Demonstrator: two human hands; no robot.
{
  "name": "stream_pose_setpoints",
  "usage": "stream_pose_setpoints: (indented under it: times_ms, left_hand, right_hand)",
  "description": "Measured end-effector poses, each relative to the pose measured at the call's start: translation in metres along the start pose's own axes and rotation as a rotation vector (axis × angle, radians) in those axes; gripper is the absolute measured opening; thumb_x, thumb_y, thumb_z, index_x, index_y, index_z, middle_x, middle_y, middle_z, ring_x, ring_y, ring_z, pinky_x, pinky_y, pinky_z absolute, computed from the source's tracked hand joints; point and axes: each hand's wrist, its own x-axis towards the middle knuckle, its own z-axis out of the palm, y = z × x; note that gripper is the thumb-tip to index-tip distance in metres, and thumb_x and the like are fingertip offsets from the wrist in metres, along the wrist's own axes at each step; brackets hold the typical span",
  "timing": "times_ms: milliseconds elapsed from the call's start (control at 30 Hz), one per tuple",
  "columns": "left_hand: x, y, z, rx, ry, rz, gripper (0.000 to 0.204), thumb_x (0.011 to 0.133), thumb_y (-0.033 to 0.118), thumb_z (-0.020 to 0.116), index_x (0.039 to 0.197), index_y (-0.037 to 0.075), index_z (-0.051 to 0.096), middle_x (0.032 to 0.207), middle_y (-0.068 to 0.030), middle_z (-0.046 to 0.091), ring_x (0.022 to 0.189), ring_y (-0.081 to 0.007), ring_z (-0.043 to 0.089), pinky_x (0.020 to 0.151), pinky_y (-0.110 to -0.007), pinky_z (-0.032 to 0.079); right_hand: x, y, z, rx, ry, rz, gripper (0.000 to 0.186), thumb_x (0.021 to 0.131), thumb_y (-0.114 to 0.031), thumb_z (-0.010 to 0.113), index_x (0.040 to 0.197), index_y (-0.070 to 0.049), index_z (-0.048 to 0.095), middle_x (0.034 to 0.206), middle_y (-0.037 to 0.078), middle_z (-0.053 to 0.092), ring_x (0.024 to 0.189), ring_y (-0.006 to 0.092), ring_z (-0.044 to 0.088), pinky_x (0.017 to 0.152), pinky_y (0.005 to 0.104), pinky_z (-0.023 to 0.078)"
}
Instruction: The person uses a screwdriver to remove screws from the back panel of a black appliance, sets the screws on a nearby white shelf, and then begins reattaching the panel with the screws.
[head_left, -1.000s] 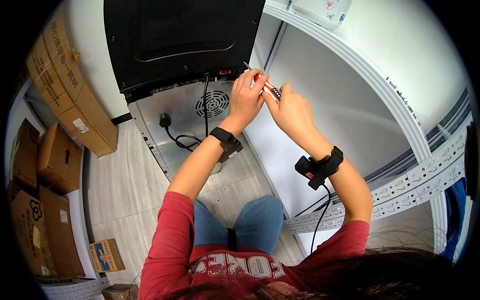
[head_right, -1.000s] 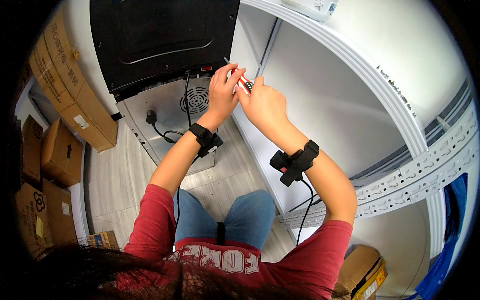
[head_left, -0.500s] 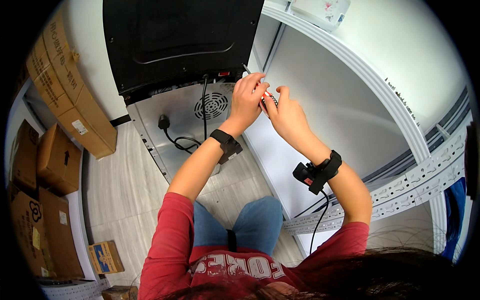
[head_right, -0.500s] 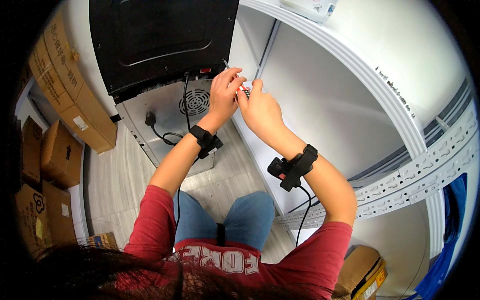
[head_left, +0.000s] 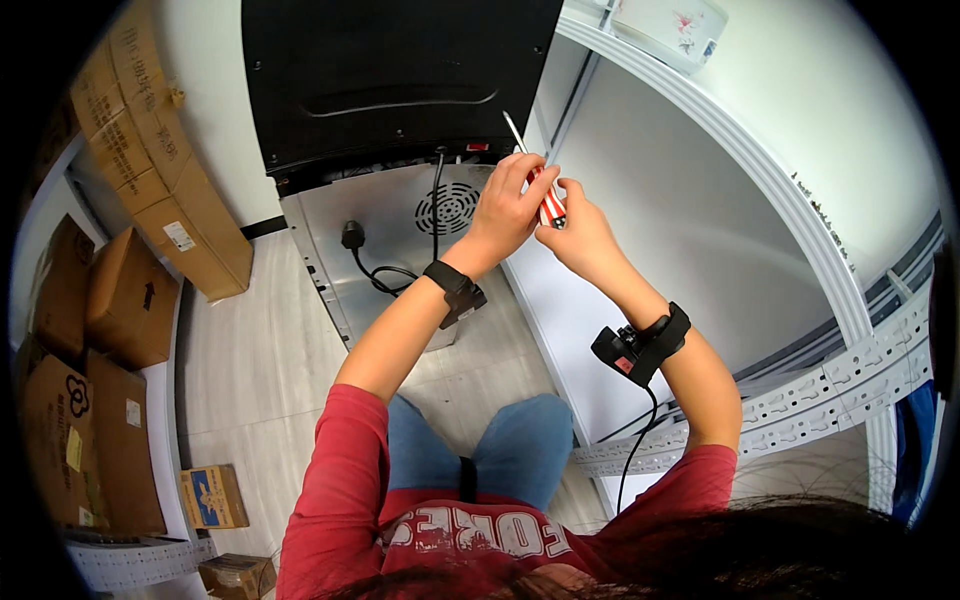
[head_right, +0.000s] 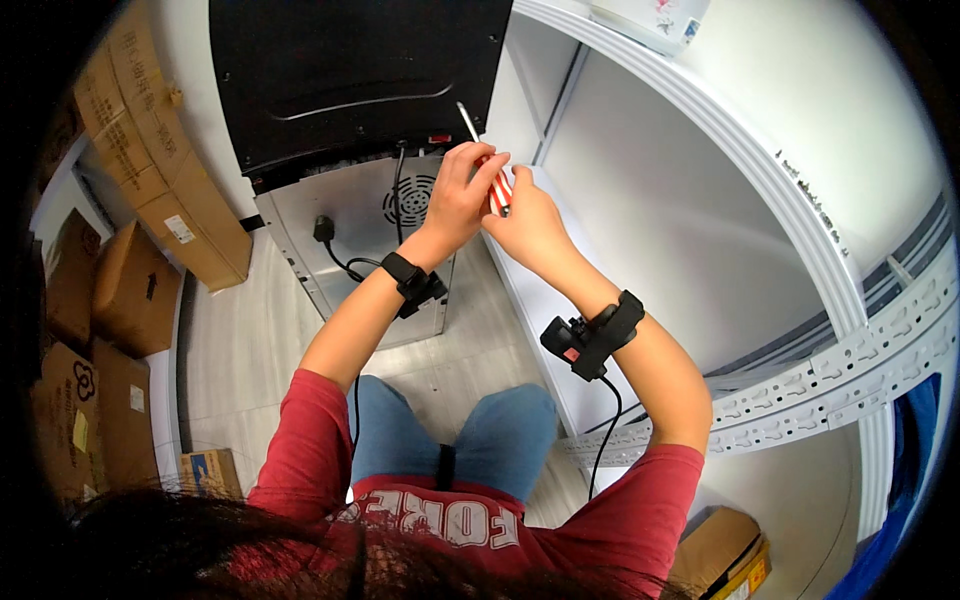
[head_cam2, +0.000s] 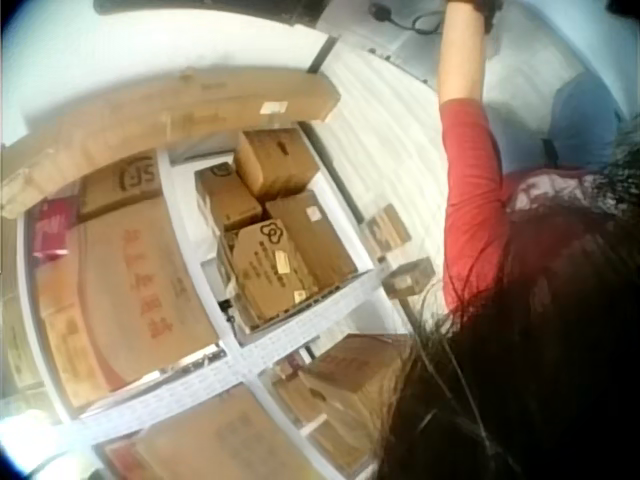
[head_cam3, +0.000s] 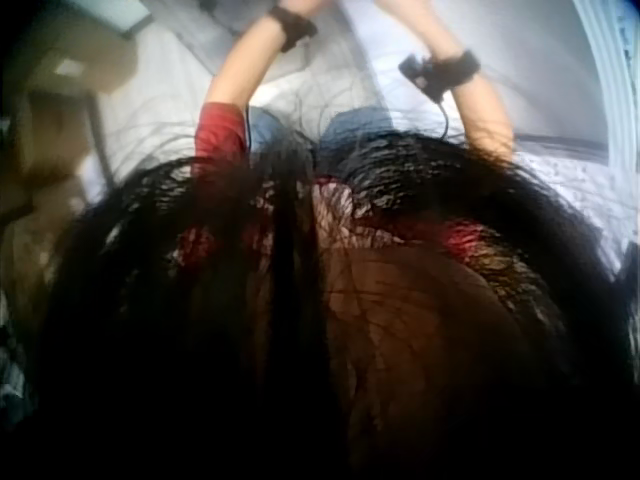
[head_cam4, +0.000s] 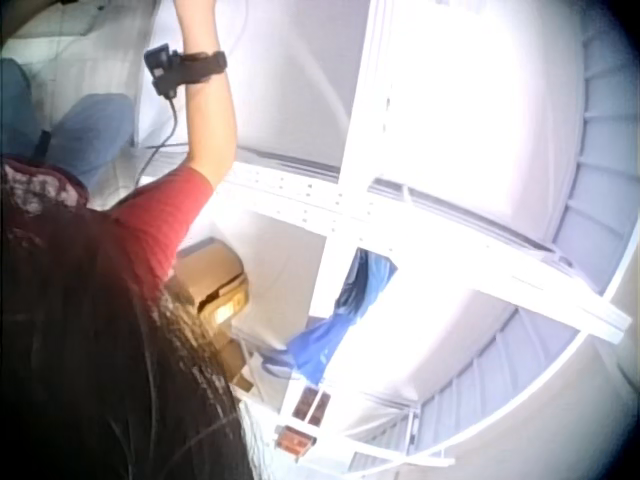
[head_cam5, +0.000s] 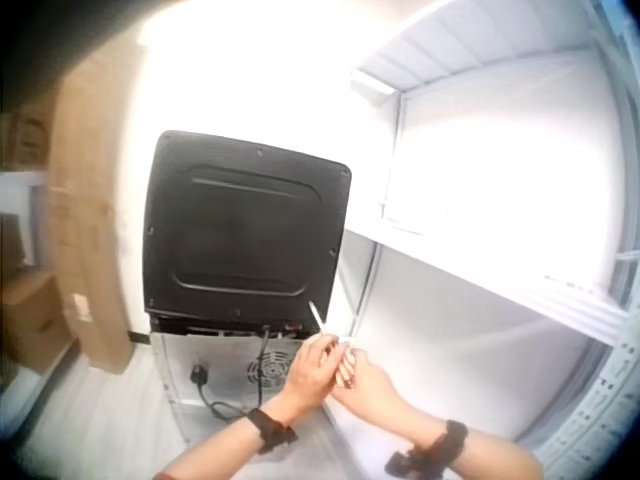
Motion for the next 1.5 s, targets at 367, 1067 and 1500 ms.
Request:
stream_pose_setpoints:
  times_ms: [367,1067,1500]
  left_hand:
    - [-0.036,-0.052,-0.118,0.502,-0.111,-0.029,0.054,0.067,-0.001,0.062,0.12,0.008,0.052,0.128,-0.0115,0.046,0.12,-0.0305,0.042,0.099,-0.045,0.034]
    - [-0.08,-0.091,-0.165,0.74,-0.052,-0.377,0.097,0.065,0.036,0.08,0.14,0.009,0.025,0.146,-0.0199,0.018,0.134,-0.0355,0.02,0.105,-0.053,0.018]
    - [-0.126,-0.115,-0.187,0.183,-0.031,-0.73,0.098,0.068,0.026,0.079,0.138,-0.005,0.018,0.135,-0.0262,0.037,0.123,-0.0386,0.04,0.1,-0.04,0.036]
  right_hand:
    - [0.033,-0.01,0.075,0.046,0.114,-0.3,0.025,0.068,-0.004,0.055,0.093,-0.001,0.049,0.09,0.02,0.052,0.083,0.0416,0.052,0.071,0.0465,0.044]
    - [0.033,-0.06,0.155,0.237,0.095,-0.44,0.026,0.072,-0.006,0.06,0.094,0.005,0.05,0.112,0.022,0.054,0.092,0.0387,0.057,0.078,0.0414,0.046]
    - [0.036,-0.071,0.214,0.256,0.123,-0.216,0.032,0.072,-0.019,0.074,0.083,0.0,0.05,0.084,0.016,0.06,0.076,0.035,0.06,0.063,0.0405,0.047]
